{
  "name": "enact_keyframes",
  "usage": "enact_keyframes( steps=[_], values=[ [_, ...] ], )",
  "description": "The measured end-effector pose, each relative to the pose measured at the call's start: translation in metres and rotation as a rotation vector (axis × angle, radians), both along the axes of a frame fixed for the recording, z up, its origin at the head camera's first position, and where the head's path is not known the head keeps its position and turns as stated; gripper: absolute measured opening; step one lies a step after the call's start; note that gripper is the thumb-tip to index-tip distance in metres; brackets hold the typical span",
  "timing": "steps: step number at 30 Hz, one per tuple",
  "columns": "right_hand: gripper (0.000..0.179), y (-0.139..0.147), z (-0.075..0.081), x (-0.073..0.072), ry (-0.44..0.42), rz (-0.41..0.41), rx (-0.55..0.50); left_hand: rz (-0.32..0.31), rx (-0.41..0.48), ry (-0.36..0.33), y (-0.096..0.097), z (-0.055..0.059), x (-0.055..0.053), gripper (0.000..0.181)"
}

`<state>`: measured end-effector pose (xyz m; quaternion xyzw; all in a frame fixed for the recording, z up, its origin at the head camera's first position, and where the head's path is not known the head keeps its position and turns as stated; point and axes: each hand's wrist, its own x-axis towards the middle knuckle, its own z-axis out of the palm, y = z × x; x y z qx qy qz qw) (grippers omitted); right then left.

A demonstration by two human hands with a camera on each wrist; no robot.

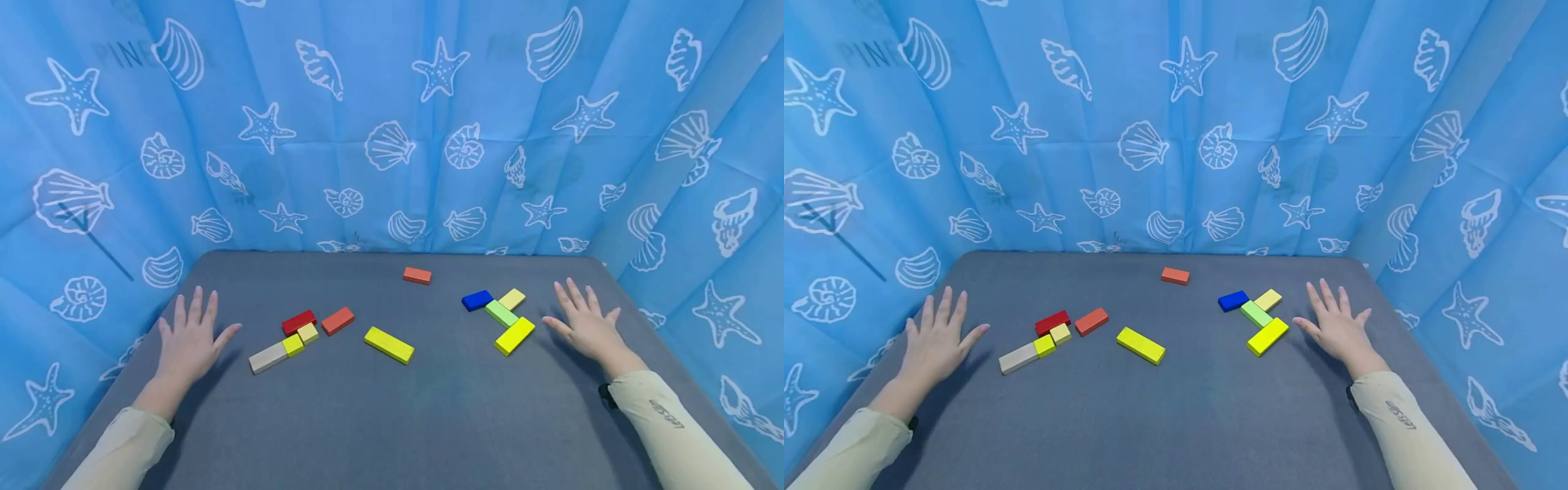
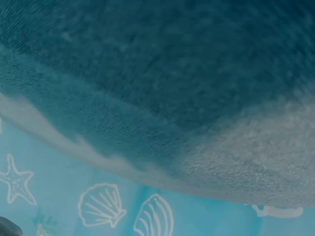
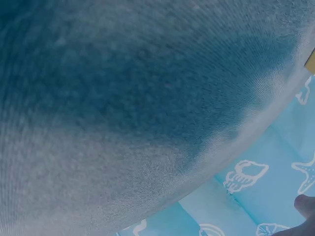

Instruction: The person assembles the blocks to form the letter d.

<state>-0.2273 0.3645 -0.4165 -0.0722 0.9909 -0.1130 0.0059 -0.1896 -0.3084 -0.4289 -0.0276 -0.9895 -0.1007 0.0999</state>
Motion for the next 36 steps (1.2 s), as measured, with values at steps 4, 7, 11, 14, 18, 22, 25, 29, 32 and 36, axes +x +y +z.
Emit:
enact_keyframes(
  steps=[4,7,11,14,18,22,25,29,32,36],
  values=[
    [0.087,-0.003,0.0,0.001,-0.015,-0.009,-0.006,-0.003,0.005,0.002,0.003,0.001,0.002,0.086],
    [0.088,-0.005,-0.001,0.004,-0.028,-0.009,-0.02,-0.004,0.01,0.0,0.005,0.002,0.002,0.086],
    [0.09,-0.01,-0.002,0.006,-0.043,0.001,-0.053,-0.02,0.02,-0.008,0.008,0.0,0.005,0.087],
    [0.091,-0.015,-0.002,0.007,-0.053,0.002,-0.062,-0.037,0.03,-0.007,0.01,-0.001,0.008,0.087],
    [0.093,-0.023,-0.003,0.011,-0.057,-0.01,-0.07,-0.056,0.037,-0.016,0.014,0.0,0.01,0.086],
    [0.094,-0.033,-0.006,0.019,-0.055,-0.018,-0.09,-0.097,0.038,-0.047,0.023,0.001,0.011,0.085],
    [0.094,-0.041,-0.009,0.026,-0.05,-0.006,-0.101,-0.147,0.037,-0.061,0.033,0.0,0.013,0.084],
    [0.091,-0.052,-0.013,0.035,-0.037,0.023,-0.099,-0.205,0.025,-0.076,0.047,0.0,0.017,0.082],
    [0.089,-0.059,-0.015,0.04,-0.024,0.037,-0.094,-0.236,0.027,-0.084,0.057,0.001,0.02,0.08],
    [0.086,-0.065,-0.016,0.044,-0.022,0.046,-0.109,-0.278,0.04,-0.082,0.07,0.002,0.023,0.079]
  ],
)
